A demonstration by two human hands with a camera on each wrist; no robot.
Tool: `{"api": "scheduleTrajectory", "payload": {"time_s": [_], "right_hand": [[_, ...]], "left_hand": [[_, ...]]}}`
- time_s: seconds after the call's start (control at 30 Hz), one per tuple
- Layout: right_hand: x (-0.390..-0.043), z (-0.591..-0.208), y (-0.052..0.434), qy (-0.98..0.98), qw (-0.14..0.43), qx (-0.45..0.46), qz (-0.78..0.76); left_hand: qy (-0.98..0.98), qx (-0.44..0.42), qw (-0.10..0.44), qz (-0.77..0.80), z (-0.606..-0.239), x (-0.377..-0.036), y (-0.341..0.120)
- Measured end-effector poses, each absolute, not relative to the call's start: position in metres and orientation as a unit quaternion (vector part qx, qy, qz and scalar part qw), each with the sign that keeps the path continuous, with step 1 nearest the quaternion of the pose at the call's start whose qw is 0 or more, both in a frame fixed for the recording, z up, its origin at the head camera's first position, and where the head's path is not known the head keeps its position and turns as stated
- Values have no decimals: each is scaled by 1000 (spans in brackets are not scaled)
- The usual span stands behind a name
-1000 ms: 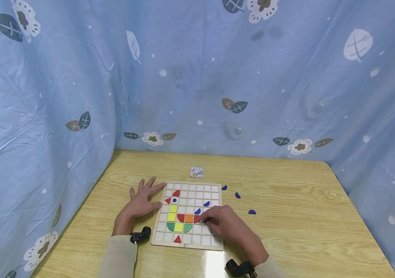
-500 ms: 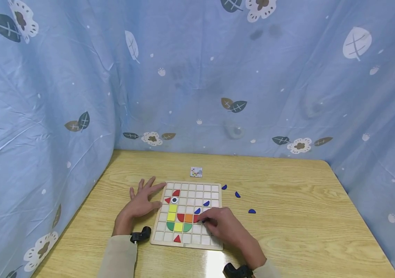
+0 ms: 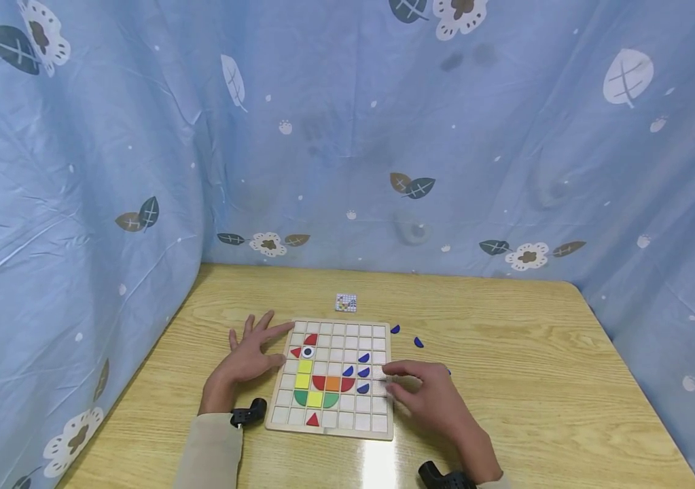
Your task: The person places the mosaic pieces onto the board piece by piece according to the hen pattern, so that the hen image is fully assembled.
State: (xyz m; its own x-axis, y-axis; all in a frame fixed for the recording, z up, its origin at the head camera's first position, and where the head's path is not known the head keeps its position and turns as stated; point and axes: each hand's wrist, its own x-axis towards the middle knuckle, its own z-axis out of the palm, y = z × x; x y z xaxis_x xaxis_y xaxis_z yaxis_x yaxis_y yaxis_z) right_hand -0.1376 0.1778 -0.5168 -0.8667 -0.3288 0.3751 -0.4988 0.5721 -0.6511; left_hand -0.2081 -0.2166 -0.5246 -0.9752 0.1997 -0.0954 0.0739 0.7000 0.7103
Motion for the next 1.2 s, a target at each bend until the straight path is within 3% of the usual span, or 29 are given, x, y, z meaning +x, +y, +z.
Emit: {"api": "scheduleTrajectory", "payload": {"time_s": [0.57,0.93,1.2], "right_hand": [[-140,-512,246,-875,161,128,438],[-165,-521,237,-858,169,126,469],[-183,-525,221,-883,136,62,444]], "left_hand": [[919,73,82,380,-521,-206,-216],[918,73,82,381,-520,-205,-216],[917,74,82,383,-521,-205,-215]]}}
